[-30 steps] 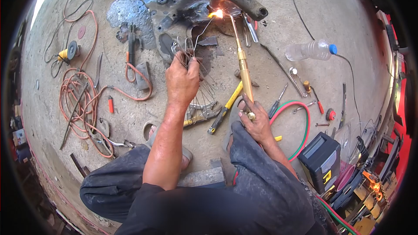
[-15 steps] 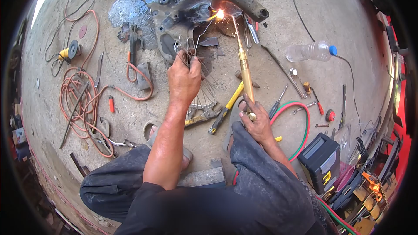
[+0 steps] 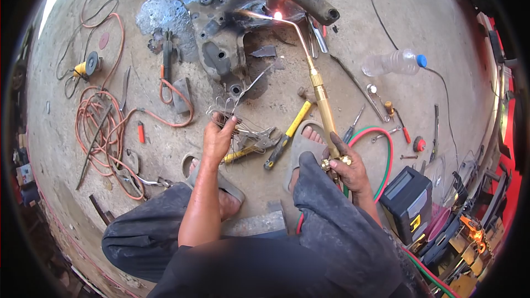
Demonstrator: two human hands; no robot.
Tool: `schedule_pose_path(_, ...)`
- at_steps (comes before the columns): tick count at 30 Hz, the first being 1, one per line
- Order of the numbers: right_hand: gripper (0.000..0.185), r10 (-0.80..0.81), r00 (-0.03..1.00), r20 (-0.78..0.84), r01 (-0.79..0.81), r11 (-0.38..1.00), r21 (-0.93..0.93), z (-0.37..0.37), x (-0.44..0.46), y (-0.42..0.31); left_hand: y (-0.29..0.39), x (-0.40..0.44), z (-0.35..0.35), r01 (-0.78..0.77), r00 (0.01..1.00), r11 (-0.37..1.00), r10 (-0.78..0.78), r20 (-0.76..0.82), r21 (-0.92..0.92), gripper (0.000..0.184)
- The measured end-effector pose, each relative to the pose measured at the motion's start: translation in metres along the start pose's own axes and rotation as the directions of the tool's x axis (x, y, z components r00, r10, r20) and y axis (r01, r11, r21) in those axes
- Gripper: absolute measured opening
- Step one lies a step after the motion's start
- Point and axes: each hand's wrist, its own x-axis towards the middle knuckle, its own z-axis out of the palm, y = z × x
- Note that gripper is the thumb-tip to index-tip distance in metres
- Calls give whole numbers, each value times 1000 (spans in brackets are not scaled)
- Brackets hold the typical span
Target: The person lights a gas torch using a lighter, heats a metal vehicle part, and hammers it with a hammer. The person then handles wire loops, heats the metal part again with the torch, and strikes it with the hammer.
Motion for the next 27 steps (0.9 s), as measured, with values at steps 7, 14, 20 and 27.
schedule_pose_path(7, 69, -34, 999, -7, 35, 994, 103, -3, 20, 12, -22, -6, -10, -73, 748, 811, 429, -506, 580, 48)
schedule_pose_path(14, 67, -37, 999, 24, 31, 977, 209, 15, 48, 10, 19, -54, 63, -328, 944, 750, 241, 224, 574, 25)
schedule_pose_path(20, 69, -54, 999, 6, 52, 984, 172, 14, 49, 14, -22, -68, 129, -275, 948, 700, 81, 309, 659, 44)
schedule_pose_path(27, 68, -27, 999, 45, 21, 990, 137, 8, 51, 15, 3, -75, 142, -289, 941, 737, 103, 321, 611, 38)
